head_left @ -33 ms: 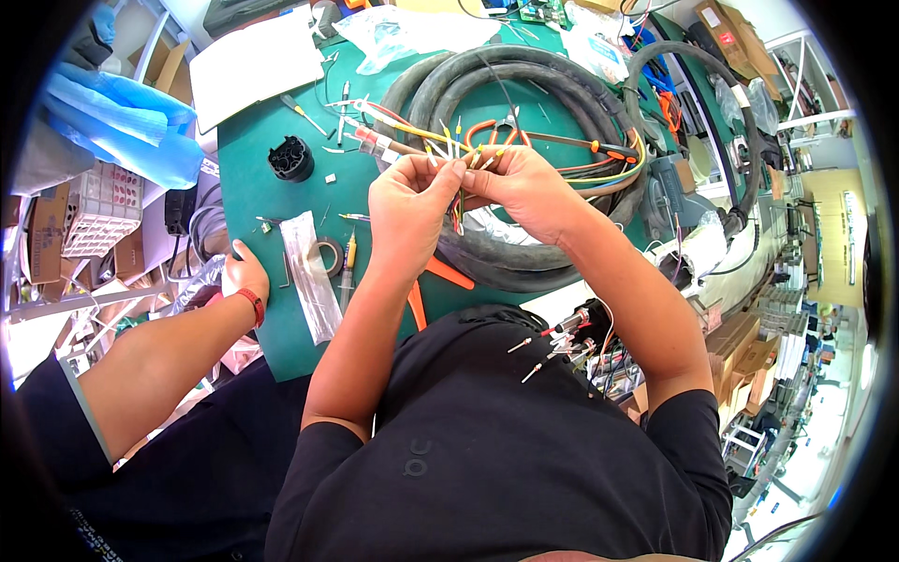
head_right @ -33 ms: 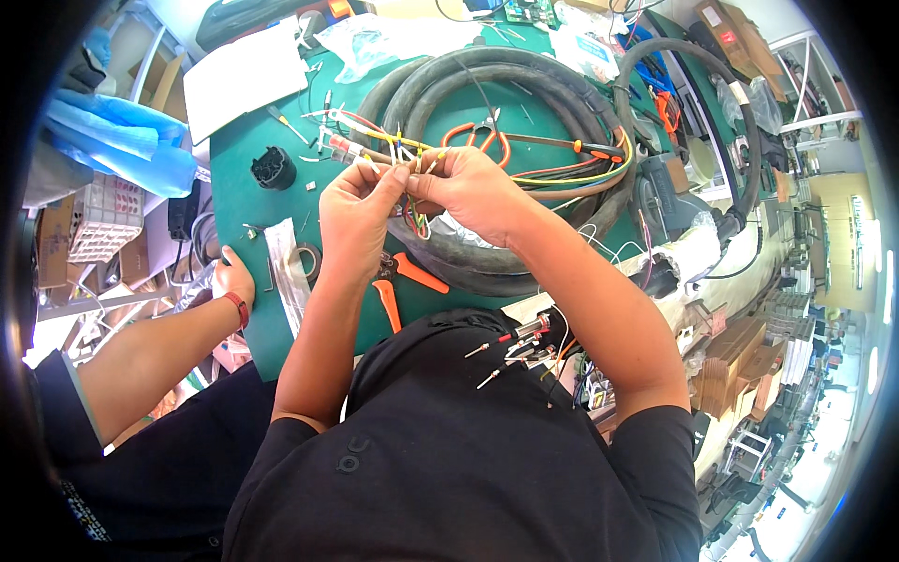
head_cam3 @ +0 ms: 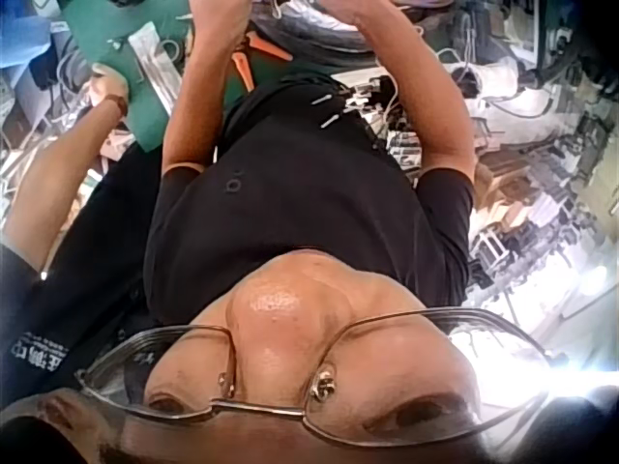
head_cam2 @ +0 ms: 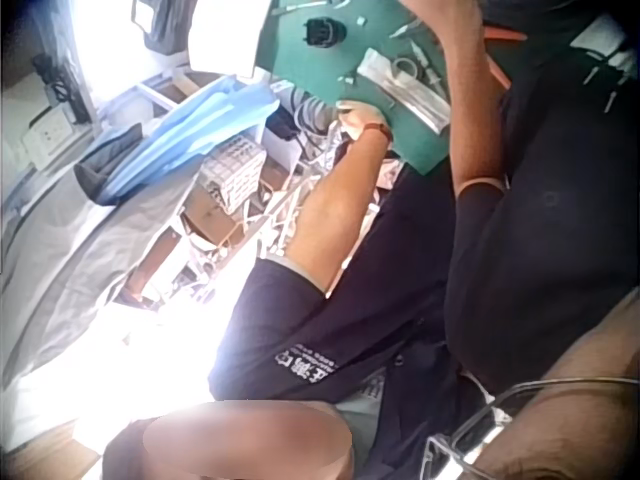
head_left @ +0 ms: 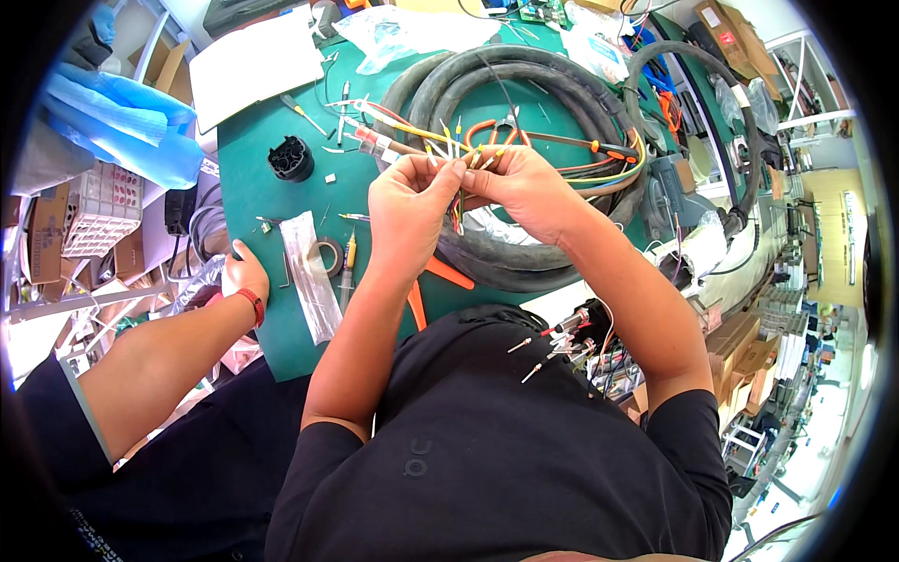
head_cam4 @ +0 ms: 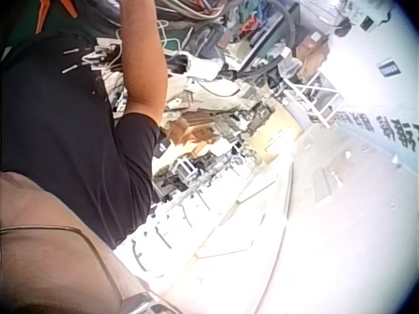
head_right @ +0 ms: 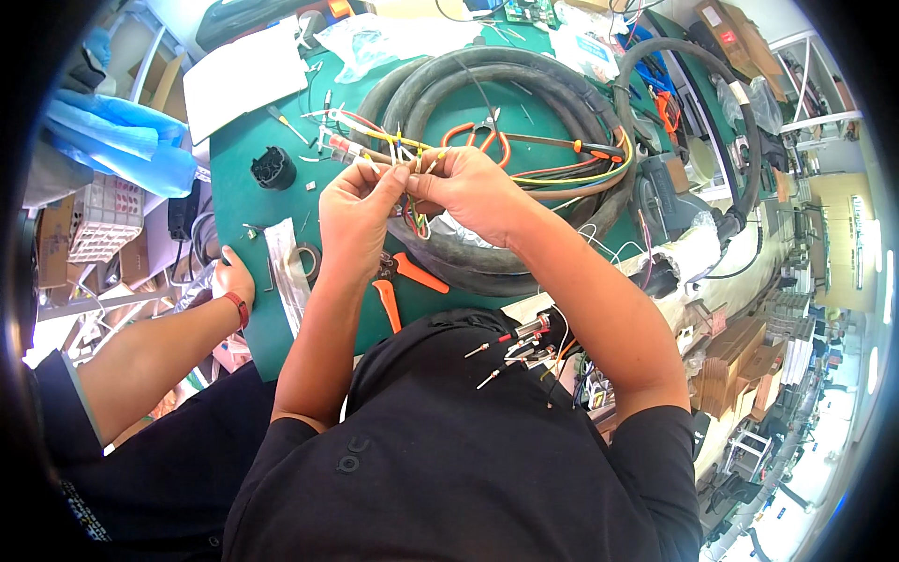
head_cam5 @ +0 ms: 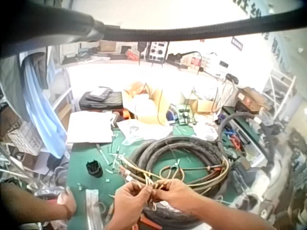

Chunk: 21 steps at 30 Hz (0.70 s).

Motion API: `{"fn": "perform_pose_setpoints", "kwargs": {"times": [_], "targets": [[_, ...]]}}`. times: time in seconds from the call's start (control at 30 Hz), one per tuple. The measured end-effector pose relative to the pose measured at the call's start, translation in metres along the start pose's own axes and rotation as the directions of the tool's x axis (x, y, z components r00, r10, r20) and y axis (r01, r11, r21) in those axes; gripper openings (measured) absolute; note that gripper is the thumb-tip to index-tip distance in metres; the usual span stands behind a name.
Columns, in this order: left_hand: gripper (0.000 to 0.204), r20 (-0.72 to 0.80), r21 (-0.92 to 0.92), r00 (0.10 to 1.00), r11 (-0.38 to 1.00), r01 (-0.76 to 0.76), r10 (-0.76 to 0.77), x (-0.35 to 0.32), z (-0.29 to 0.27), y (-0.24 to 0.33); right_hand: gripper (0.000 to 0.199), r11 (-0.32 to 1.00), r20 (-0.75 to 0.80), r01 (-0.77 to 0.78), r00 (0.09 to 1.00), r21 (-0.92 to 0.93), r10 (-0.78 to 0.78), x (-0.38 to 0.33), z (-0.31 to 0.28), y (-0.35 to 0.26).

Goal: The person sorts and organizes various colored wires with connectors on a large cable bundle on a workbench.

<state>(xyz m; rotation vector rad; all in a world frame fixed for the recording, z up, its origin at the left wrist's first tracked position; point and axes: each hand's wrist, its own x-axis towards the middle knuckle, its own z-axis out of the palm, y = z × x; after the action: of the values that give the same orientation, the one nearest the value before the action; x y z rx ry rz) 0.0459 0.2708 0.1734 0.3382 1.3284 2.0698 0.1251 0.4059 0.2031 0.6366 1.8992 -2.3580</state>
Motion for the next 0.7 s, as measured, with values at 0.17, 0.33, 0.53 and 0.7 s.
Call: {"fn": "perform_pose_setpoints", "kwargs": {"times": [0.17,0.33,0.53,0.7], "targets": [[0.012,-0.007,0.051,1.0,0.999,-0.007,0.008,-0.001,0.003,0.002,0.017,0.999,0.011,0.021,1.0,0.032,-0.022,-0.001,0.003,-0.002],[0.011,-0.044,0.196,0.995,0.977,-0.078,0.089,-0.001,0.004,0.002,0.017,1.0,-0.002,0.021,1.0,0.015,-0.021,0.0,-0.002,0.0],[0.012,-0.159,0.195,0.974,0.972,-0.128,0.16,0.01,-0.013,0.012,0.018,0.995,-0.084,0.069,0.994,-0.067,-0.075,-0.009,0.002,-0.014],[0.014,-0.225,0.212,0.962,0.971,-0.109,0.157,0.021,-0.031,0.015,0.019,0.985,-0.127,0.075,0.987,-0.153,-0.095,-0.009,-0.002,-0.014]]}}
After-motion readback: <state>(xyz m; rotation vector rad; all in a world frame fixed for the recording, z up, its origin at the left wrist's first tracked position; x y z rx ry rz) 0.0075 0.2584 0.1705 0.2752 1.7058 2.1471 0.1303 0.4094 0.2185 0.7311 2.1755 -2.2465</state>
